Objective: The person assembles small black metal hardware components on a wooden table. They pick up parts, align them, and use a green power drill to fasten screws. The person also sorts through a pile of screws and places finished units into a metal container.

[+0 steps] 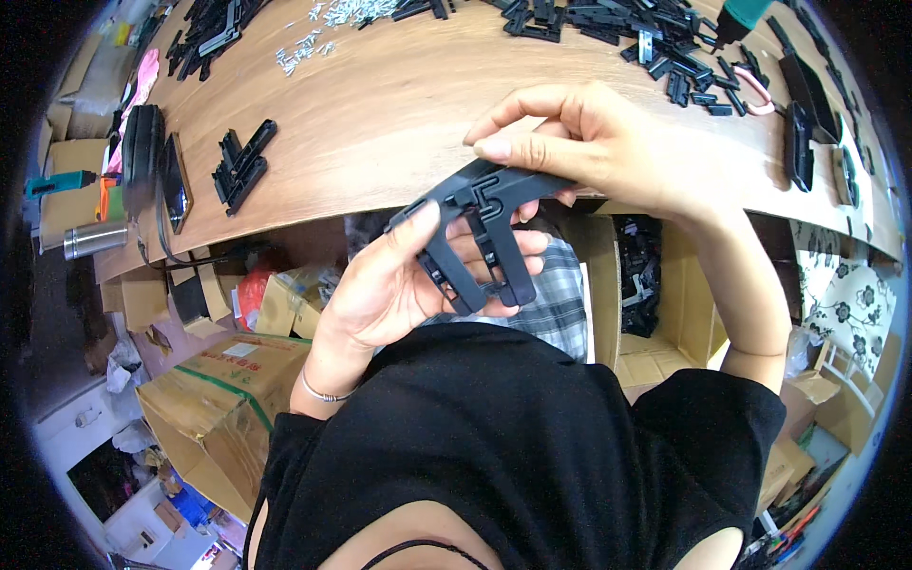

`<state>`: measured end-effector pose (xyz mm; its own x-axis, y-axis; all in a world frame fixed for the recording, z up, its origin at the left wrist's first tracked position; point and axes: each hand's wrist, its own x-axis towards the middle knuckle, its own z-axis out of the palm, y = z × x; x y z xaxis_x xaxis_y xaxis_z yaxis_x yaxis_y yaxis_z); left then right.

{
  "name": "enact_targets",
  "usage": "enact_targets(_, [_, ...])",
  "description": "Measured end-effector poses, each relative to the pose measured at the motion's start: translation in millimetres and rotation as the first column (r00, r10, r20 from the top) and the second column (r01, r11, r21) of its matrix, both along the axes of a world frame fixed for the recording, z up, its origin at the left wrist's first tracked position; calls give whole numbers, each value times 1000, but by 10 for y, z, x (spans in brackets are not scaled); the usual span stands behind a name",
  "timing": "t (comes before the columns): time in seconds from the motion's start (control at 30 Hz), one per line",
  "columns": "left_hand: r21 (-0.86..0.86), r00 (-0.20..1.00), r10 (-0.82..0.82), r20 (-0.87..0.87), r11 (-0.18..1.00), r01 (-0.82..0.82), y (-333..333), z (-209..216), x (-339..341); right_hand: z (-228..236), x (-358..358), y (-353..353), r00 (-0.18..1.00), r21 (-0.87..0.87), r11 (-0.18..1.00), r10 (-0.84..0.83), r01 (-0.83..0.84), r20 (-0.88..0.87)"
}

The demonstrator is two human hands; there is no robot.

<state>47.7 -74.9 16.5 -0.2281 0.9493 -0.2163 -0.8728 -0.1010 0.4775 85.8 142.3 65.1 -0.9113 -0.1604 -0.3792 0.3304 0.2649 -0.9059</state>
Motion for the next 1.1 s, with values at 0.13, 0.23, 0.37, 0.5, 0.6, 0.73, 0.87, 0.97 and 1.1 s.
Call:
enact_targets(0.13, [-102, 975, 31, -218, 993, -55, 17, 14, 72, 46, 154, 14, 995, -94, 995, -32, 22, -97])
enact_targets(0.23, [-144, 622, 55, -781, 953, -266, 17, -1, 101, -34, 308, 88, 891, 85, 995, 86, -54, -446])
enact_targets(0.37, [70, -15, 70, -997, 904, -421, 25, 54, 9, -178, 465, 133, 752, 81, 992, -21, 99, -659])
enact_targets(0.5, [392, -409, 197, -891, 788, -475, 175, 12, 92, -371, 634, -94, 813, -721, 636, -554, 275, -179])
enact_targets(0.6, [414, -430, 212, -878, 786, -458, 270, -90, 157, -419, 702, -204, 863, -766, 583, -500, 273, -73])
enact_targets(0.73, [276, -430, 97, -898, 884, -377, 465, -237, 307, -656, 970, -198, 802, -773, 532, -595, 346, -50])
enact_targets(0.87, [192, -359, 117, -926, 965, -180, 732, -284, 499, -727, 1310, -144, 697, -599, 570, -716, 562, -27])
enact_targets(0.97, [181, -126, 168, -978, 979, -95, 799, -392, 578, -715, 1603, 81, 660, -622, 487, -749, 613, 63])
enact_targets(1.1, [286, -92, 277, -957, 951, -116, 582, -372, 425, -915, 2340, 684, 765, -243, 727, -629, 643, 141])
